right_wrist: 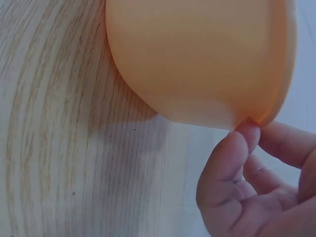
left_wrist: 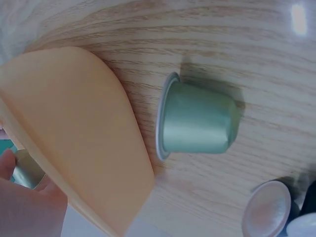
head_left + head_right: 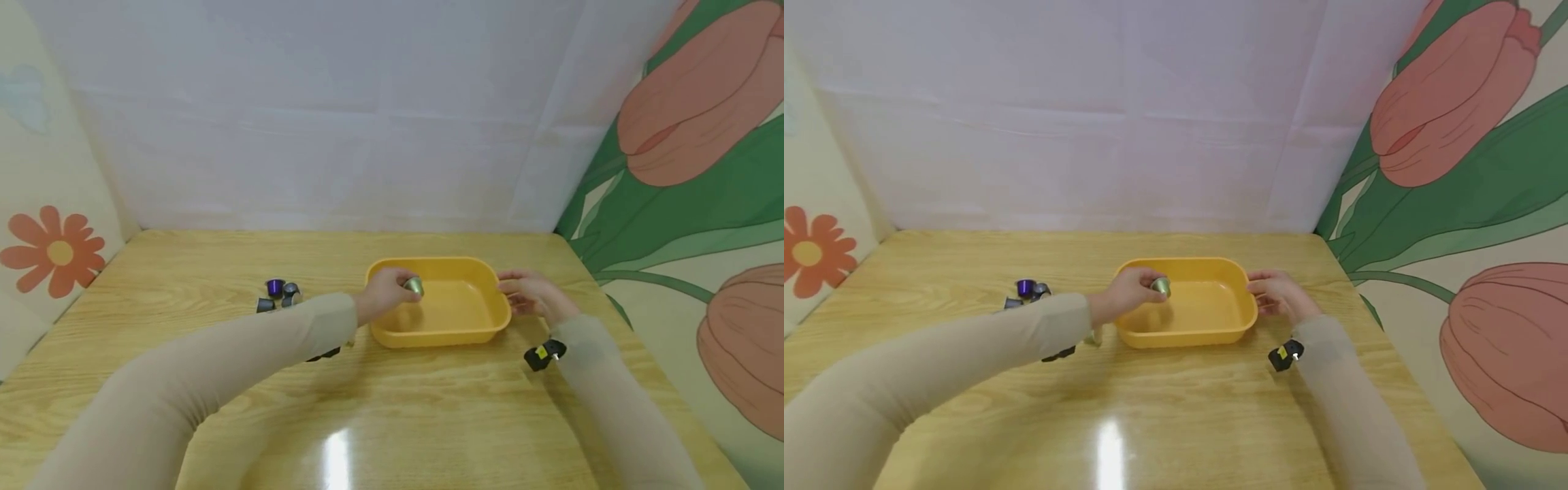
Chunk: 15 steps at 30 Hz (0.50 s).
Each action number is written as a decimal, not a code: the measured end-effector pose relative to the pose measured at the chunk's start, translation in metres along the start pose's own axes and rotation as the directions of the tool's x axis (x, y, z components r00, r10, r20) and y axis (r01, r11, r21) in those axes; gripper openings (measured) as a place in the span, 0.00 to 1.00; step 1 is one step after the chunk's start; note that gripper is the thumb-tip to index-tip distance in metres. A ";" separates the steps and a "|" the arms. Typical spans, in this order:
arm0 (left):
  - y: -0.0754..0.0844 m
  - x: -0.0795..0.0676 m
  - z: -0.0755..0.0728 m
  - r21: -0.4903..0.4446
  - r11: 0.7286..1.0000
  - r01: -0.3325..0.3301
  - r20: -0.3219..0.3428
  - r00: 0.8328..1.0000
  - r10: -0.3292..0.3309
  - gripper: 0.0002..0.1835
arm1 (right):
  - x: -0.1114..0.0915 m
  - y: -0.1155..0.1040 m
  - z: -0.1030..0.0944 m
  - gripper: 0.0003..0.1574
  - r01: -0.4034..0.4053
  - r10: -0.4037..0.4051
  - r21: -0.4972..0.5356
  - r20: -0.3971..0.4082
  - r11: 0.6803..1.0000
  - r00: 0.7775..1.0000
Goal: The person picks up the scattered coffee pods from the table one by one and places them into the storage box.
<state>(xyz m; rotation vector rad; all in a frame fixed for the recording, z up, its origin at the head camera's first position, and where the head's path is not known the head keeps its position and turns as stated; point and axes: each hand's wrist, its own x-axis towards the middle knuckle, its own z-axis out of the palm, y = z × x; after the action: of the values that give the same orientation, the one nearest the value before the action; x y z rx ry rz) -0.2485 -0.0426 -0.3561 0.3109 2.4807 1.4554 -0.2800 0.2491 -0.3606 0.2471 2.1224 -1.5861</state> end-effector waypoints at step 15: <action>-0.001 0.011 0.004 0.007 1.000 0.029 0.043 0.999 -0.029 0.23 | 0.004 0.001 0.001 0.31 -0.001 0.000 -0.019 -0.020 1.000 1.000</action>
<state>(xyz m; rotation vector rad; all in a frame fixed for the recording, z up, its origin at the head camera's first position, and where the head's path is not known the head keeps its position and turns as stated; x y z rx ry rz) -0.2573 -0.0366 -0.3605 0.3033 2.4456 1.4150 -0.2829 0.2485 -0.3638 0.2586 2.1513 -1.5688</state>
